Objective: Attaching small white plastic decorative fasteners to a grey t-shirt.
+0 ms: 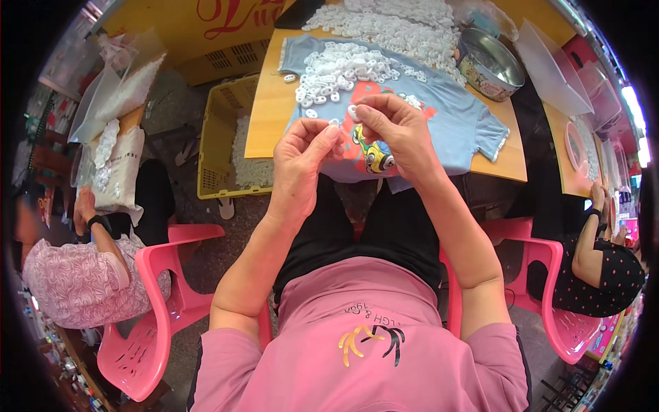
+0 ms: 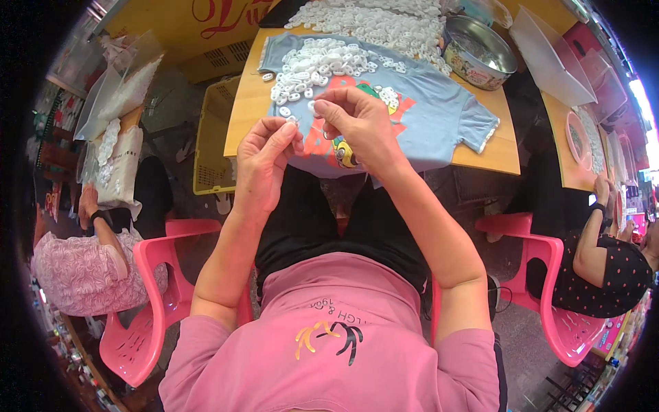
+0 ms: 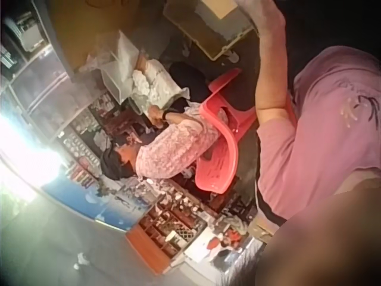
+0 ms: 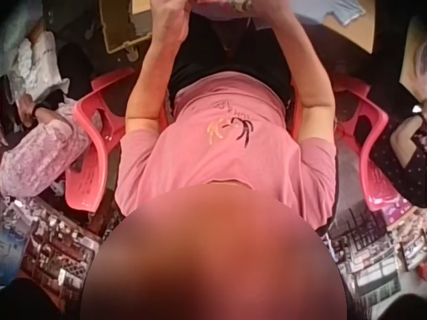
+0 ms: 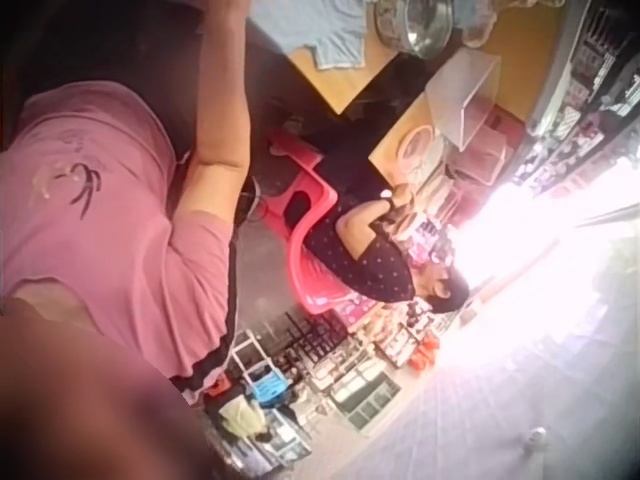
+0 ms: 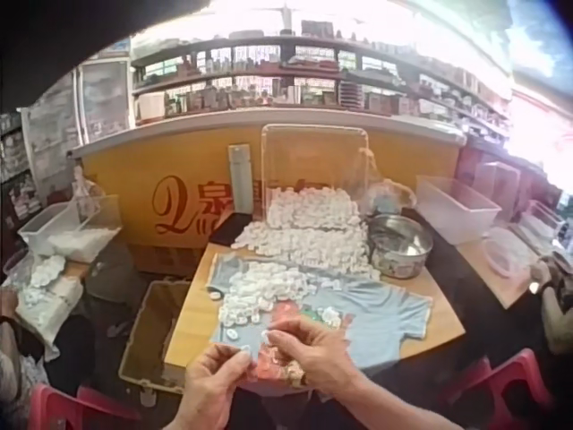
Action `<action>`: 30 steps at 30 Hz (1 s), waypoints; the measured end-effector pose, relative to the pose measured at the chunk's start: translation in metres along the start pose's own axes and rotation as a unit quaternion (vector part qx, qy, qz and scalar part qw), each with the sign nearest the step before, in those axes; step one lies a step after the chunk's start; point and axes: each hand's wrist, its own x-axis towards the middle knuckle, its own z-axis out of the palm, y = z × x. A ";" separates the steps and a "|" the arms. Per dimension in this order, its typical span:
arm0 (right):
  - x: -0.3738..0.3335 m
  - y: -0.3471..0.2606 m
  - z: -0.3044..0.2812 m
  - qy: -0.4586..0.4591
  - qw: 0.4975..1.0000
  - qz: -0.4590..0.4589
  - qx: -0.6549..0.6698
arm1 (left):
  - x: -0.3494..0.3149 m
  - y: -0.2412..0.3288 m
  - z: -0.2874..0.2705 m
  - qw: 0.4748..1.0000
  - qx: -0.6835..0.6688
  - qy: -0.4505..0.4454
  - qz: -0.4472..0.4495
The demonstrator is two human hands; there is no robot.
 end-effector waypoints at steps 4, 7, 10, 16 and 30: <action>-0.019 -0.013 -0.005 0.029 0.993 0.026 0.114 | 0.001 -0.004 0.018 1.000 0.000 -0.009 0.003; -0.027 -0.019 -0.008 0.045 0.990 0.017 0.133 | 0.003 -0.008 0.026 0.999 -0.002 -0.032 0.002; -0.031 -0.023 -0.010 0.056 0.991 -0.007 0.120 | 0.003 -0.010 0.033 1.000 0.009 -0.026 -0.007; -0.034 -0.018 -0.014 0.075 0.994 -0.073 0.014 | 0.004 -0.015 0.035 0.999 0.017 -0.027 -0.006; -0.041 -0.009 -0.007 0.090 0.975 -0.174 -0.105 | 0.004 -0.012 0.035 0.999 0.009 -0.046 -0.027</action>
